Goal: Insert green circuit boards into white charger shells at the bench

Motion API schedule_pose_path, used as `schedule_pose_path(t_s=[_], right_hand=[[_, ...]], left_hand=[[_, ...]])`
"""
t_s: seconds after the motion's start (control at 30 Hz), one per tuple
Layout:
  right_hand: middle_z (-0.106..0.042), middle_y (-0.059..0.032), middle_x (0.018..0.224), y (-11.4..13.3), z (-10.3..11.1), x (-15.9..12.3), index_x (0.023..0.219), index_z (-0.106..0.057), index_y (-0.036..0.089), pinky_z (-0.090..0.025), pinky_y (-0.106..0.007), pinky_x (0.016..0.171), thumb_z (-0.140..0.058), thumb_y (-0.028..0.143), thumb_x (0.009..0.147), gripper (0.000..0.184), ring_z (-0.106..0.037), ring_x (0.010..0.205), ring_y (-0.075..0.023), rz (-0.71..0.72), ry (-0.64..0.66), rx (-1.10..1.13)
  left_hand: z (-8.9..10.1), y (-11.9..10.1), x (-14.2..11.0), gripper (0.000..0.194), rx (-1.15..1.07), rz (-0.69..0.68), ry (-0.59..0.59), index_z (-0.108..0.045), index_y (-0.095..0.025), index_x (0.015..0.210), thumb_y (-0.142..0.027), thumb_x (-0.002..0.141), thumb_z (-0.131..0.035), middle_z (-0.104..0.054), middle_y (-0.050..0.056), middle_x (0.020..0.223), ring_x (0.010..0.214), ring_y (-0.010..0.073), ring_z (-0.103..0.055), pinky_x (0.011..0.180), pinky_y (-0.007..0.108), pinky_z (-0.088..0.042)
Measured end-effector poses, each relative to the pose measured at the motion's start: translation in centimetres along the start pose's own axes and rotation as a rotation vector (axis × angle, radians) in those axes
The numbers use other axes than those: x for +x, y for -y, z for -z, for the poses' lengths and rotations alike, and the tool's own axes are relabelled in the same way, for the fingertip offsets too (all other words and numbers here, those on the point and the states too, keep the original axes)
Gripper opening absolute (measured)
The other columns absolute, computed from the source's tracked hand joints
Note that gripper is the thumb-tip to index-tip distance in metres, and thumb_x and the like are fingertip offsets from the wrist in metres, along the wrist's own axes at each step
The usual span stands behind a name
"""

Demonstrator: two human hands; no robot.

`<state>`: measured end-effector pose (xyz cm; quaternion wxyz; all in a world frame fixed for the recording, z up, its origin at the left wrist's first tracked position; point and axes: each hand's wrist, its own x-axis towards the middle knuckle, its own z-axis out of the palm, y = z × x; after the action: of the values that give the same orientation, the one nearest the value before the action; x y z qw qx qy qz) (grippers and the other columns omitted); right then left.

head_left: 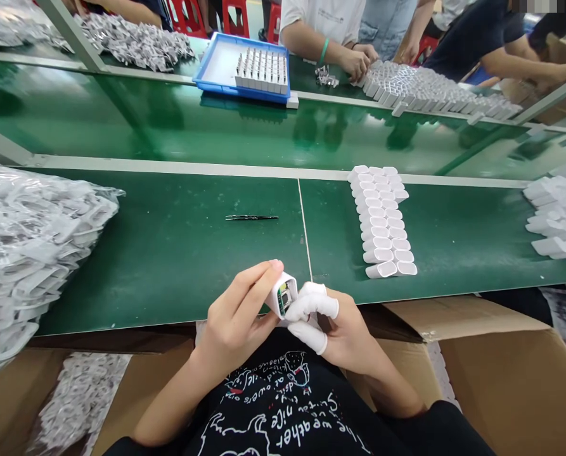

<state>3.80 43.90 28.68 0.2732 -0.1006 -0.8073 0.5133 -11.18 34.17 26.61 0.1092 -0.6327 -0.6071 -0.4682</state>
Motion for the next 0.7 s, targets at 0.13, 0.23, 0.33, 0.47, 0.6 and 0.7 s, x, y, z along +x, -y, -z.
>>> schedule_pose_path(t_s=[0.13, 0.23, 0.33, 0.47, 0.6, 0.7], right_hand=[[-0.059, 0.0011, 0.081, 0.0, 0.1, 0.0, 0.091, -0.059, 0.021, -0.047, -0.024, 0.064, -0.063, 0.012, 0.085, 0.011, -0.056, 0.071, -0.0120, -0.016, -0.063, 0.079], [-0.057, 0.0006, 0.084, 0.5, -0.1, -0.1, 0.097, -0.058, 0.022, -0.047, -0.024, 0.064, -0.061, 0.013, 0.086, 0.015, -0.055, 0.072, -0.0121, -0.011, -0.127, 0.012], [-0.053, 0.0008, 0.082, 1.2, -0.7, -0.2, 0.106, -0.058, 0.022, -0.048, -0.023, 0.063, -0.058, 0.011, 0.088, 0.021, -0.052, 0.071, -0.0118, -0.005, -0.176, -0.074], [-0.052, -0.0013, 0.081, 1.8, -1.6, 0.0, 0.113, -0.054, 0.020, -0.049, -0.027, 0.061, -0.055, 0.010, 0.090, 0.025, -0.051, 0.070, -0.0146, -0.003, -0.174, -0.321], [-0.057, -0.0046, 0.088, 1.4, -1.6, 0.3, 0.122, -0.052, 0.019, -0.052, -0.029, 0.062, -0.055, 0.014, 0.091, 0.031, -0.055, 0.075, -0.0169, 0.061, -0.098, -0.336], [-0.062, -0.0043, 0.094, 0.9, -1.3, 0.4, 0.115, -0.056, 0.023, -0.054, -0.029, 0.070, -0.059, 0.009, 0.088, 0.030, -0.059, 0.082, -0.0163, 0.133, -0.189, -0.211]], left_hand=[[0.1, 0.2, 0.2, 0.056, 0.022, 0.031, -0.047, -0.055, -0.014, 0.131, 0.000, 0.078, -0.067, -0.066, 0.010, 0.112, 0.102, 0.0177, -0.066, 0.090, 0.026, -0.058], [0.1, 0.3, 0.3, 0.057, 0.074, 0.013, -0.074, -0.054, -0.016, 0.131, 0.000, 0.078, -0.067, -0.066, 0.009, 0.111, 0.103, 0.0176, -0.066, 0.090, 0.027, -0.058], [0.0, 0.3, 0.2, 0.056, 0.103, -0.010, -0.084, -0.054, -0.015, 0.131, 0.000, 0.079, -0.067, -0.066, 0.010, 0.111, 0.105, 0.0177, -0.066, 0.092, 0.026, -0.057], [-0.4, 0.4, -0.2, 0.052, 0.131, -0.032, -0.125, -0.057, -0.012, 0.129, -0.004, 0.079, -0.070, -0.067, 0.010, 0.110, 0.105, 0.0190, -0.066, 0.095, 0.028, -0.057], [-0.4, 0.5, -0.3, 0.059, 0.108, 0.046, -0.162, -0.055, -0.018, 0.133, -0.008, 0.078, -0.073, -0.067, 0.008, 0.111, 0.099, 0.0189, -0.067, 0.087, 0.028, -0.060], [-0.1, 0.5, -0.1, 0.063, 0.027, 0.148, -0.146, -0.056, -0.021, 0.132, -0.005, 0.074, -0.075, -0.066, 0.007, 0.111, 0.097, 0.0182, -0.067, 0.082, 0.027, -0.060]])
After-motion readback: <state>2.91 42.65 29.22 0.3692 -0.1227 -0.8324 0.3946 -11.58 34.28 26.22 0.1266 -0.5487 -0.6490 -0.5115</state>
